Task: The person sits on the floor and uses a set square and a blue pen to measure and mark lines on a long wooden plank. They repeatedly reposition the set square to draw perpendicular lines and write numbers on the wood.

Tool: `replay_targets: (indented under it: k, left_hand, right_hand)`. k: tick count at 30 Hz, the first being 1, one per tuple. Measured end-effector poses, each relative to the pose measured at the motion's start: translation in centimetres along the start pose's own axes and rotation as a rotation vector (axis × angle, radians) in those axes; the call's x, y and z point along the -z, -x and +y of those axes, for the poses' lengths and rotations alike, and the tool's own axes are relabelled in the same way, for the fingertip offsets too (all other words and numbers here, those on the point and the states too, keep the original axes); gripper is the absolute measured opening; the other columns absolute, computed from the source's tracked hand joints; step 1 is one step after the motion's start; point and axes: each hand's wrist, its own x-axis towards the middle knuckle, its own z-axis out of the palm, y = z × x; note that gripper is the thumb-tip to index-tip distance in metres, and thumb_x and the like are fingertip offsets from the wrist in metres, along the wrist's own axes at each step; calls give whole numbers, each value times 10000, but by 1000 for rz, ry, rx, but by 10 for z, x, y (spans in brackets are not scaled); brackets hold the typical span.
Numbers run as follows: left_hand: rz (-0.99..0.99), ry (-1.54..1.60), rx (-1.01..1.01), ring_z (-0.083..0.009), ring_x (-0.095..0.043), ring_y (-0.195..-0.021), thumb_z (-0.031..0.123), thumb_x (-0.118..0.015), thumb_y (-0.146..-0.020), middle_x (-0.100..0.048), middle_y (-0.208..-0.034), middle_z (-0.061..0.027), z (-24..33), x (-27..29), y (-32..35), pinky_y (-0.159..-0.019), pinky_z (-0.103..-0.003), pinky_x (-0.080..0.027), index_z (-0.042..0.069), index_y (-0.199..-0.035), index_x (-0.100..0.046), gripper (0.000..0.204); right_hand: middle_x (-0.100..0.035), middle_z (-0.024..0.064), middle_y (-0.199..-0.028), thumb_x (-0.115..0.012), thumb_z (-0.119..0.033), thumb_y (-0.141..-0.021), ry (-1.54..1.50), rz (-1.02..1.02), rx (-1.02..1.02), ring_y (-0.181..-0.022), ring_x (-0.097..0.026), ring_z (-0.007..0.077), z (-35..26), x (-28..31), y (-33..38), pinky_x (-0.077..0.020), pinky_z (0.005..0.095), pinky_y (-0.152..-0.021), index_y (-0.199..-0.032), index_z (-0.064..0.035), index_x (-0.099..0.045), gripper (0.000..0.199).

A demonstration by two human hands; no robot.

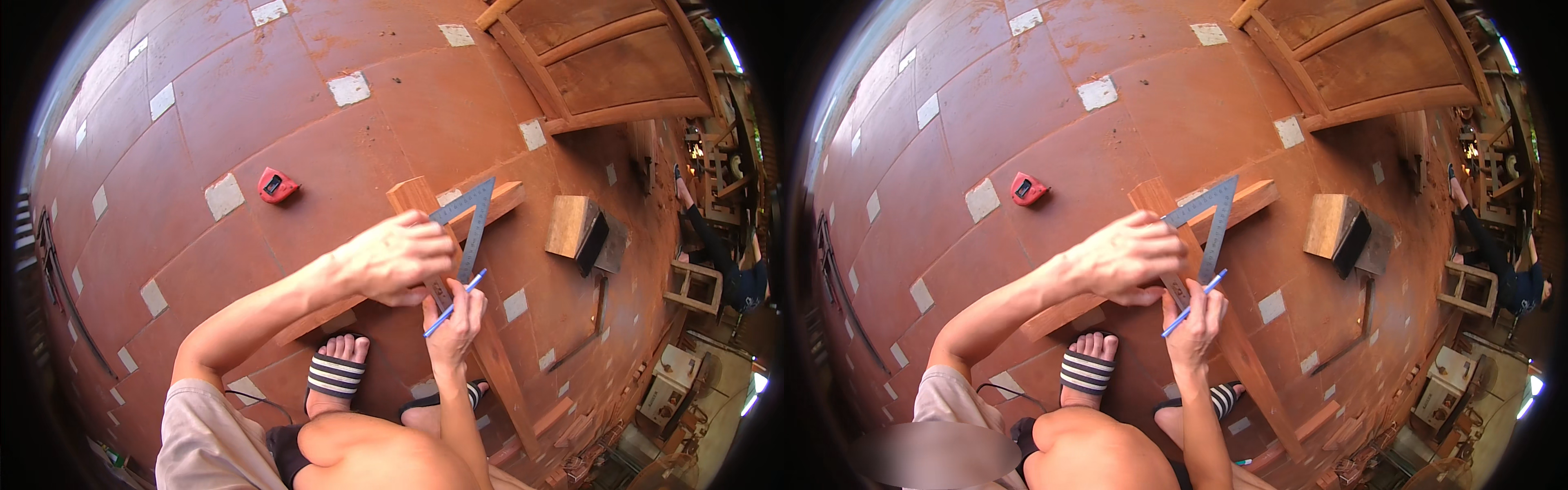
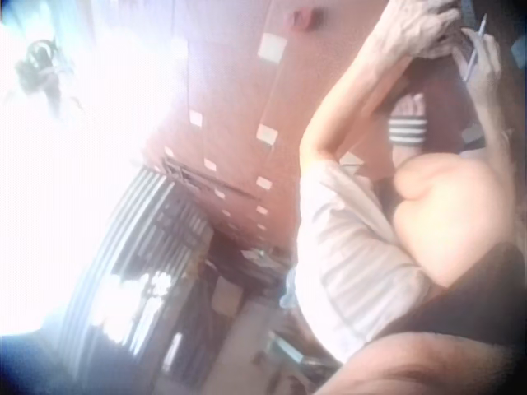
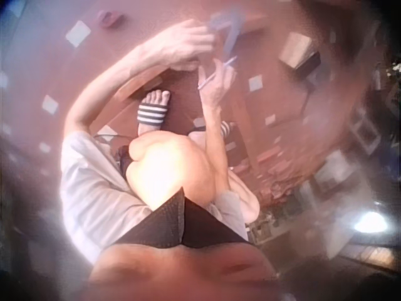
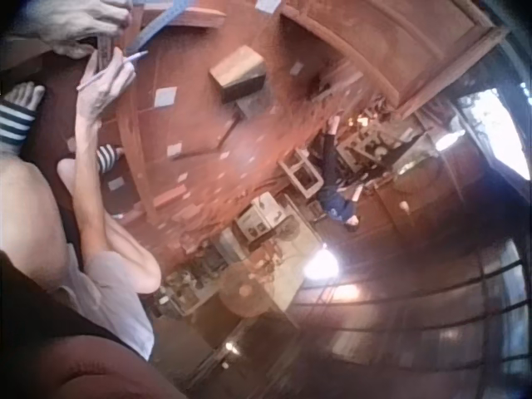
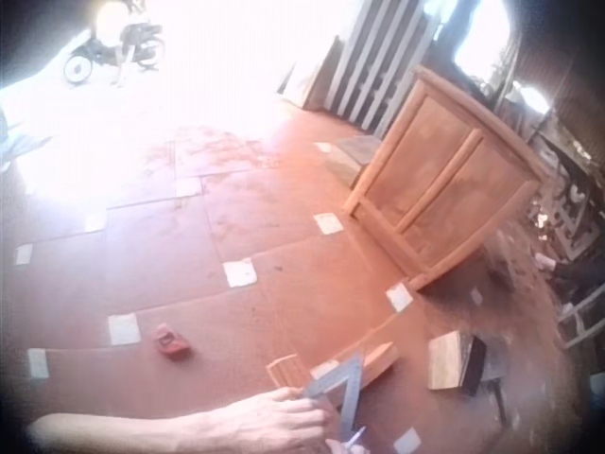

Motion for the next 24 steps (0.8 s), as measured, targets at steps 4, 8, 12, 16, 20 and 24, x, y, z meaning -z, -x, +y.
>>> replay_targets:
  k: [4,8,12,16,20,24]
  left_hand:
    - [-110,-230,-106,-178,-596,-1091,234,-723,-845,-635,-1062,15,14,-34,-7,-1017,-396,-480,141,-1010,-755,192]
    - [-72,-136,-105,-179,-598,-1072,237,-729,-830,-642,-1051,19,11,-51,-8,-921,-378,-498,144,-929,-769,142]
    - [-68,-95,-124,-178,-595,-1059,235,-728,-829,-649,-1064,23,5,-53,-7,-892,-367,-505,145,-907,-781,130]
    - [-69,-80,-142,-178,-592,-1056,236,-723,-835,-655,-1078,25,1,-54,-7,-896,-363,-505,137,-927,-788,150]
    - [-63,-34,-135,-181,-590,-1053,242,-718,-843,-650,-1072,27,-1,-55,-7,-896,-360,-506,133,-927,-789,155]
    - [-125,-30,-123,-180,-588,-1065,243,-708,-856,-641,-1069,25,-2,-53,-8,-895,-364,-509,127,-927,-784,156]
  right_hand:
    - [-613,175,-968,-891,-159,-853,26,-44,-22,-914,-622,397,10,9,12,-516,498,-806,-1136,3,-715,371]
    - [-614,170,-925,-890,-131,-854,3,-13,6,-881,-626,387,14,6,17,-519,490,-778,-1101,8,-731,325]
    - [-621,161,-920,-896,-123,-853,-9,-9,-20,-868,-622,388,14,5,17,-518,489,-775,-1081,7,-745,303]
    - [-627,162,-927,-898,-121,-852,2,-19,-30,-872,-626,389,15,5,18,-521,488,-775,-1080,2,-747,300]
    - [-631,152,-922,-894,-125,-858,-3,-34,-11,-863,-629,371,13,8,15,-524,474,-764,-1096,-4,-747,305]
    - [-683,118,-976,-853,-175,-926,-235,-111,-166,-870,-674,239,9,30,-11,-540,386,-756,-1190,10,-740,341]
